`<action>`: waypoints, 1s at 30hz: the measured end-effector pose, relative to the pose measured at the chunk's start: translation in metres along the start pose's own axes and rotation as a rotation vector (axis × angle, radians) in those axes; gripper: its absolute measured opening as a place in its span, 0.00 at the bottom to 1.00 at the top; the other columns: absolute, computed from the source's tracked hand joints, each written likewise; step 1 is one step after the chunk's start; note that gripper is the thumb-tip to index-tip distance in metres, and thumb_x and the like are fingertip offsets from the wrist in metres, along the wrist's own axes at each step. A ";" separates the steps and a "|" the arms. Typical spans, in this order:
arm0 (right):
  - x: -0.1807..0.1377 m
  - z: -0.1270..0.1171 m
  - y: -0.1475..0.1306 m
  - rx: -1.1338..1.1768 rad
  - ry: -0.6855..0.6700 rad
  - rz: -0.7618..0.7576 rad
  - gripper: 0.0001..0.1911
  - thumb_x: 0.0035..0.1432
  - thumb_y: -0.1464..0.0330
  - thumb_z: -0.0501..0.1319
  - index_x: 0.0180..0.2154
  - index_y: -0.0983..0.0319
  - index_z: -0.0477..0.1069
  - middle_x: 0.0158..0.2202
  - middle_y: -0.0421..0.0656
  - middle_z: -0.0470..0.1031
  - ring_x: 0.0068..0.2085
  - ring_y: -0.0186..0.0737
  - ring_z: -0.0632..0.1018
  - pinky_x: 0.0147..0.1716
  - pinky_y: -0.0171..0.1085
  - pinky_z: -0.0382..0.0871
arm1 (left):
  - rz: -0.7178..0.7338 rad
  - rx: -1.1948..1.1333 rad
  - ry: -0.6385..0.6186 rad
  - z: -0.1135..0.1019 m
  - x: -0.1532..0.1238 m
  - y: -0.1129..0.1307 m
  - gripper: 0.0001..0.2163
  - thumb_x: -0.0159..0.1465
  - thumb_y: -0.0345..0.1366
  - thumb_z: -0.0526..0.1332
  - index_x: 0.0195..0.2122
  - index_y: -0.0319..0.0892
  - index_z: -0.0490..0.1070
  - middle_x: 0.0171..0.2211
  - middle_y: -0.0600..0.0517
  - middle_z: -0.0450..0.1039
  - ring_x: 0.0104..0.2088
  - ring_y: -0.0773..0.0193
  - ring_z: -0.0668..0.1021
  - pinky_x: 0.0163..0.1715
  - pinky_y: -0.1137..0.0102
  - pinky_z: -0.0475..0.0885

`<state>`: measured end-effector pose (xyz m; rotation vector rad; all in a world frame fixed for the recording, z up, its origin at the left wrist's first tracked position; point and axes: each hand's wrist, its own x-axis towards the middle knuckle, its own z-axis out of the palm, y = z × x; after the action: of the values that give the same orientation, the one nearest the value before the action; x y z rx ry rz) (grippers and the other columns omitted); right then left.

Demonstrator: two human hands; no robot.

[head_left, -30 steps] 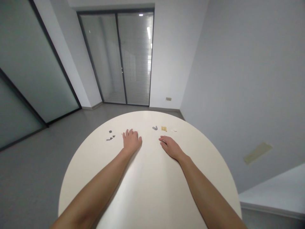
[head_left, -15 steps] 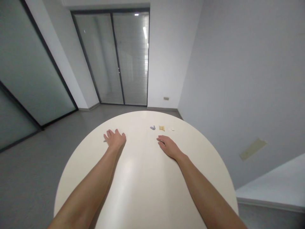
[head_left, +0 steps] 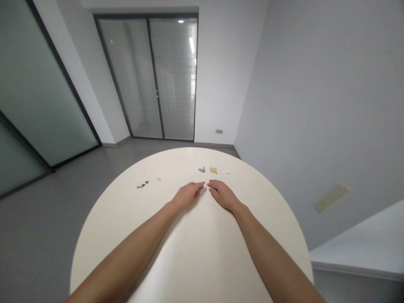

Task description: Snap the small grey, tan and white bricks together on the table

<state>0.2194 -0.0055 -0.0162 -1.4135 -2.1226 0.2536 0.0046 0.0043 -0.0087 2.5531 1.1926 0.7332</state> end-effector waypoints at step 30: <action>-0.002 -0.011 -0.026 0.040 -0.040 -0.136 0.07 0.61 0.68 0.61 0.40 0.59 0.76 0.43 0.42 0.79 0.46 0.40 0.76 0.48 0.37 0.66 | 0.032 -0.084 0.021 -0.005 0.001 -0.001 0.10 0.64 0.36 0.59 0.46 0.46 0.72 0.40 0.53 0.77 0.39 0.64 0.77 0.41 0.72 0.70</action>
<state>0.2051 -0.0203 0.0037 -1.2443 -2.2223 0.2715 0.0019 0.0059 -0.0041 2.5069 1.1057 0.8022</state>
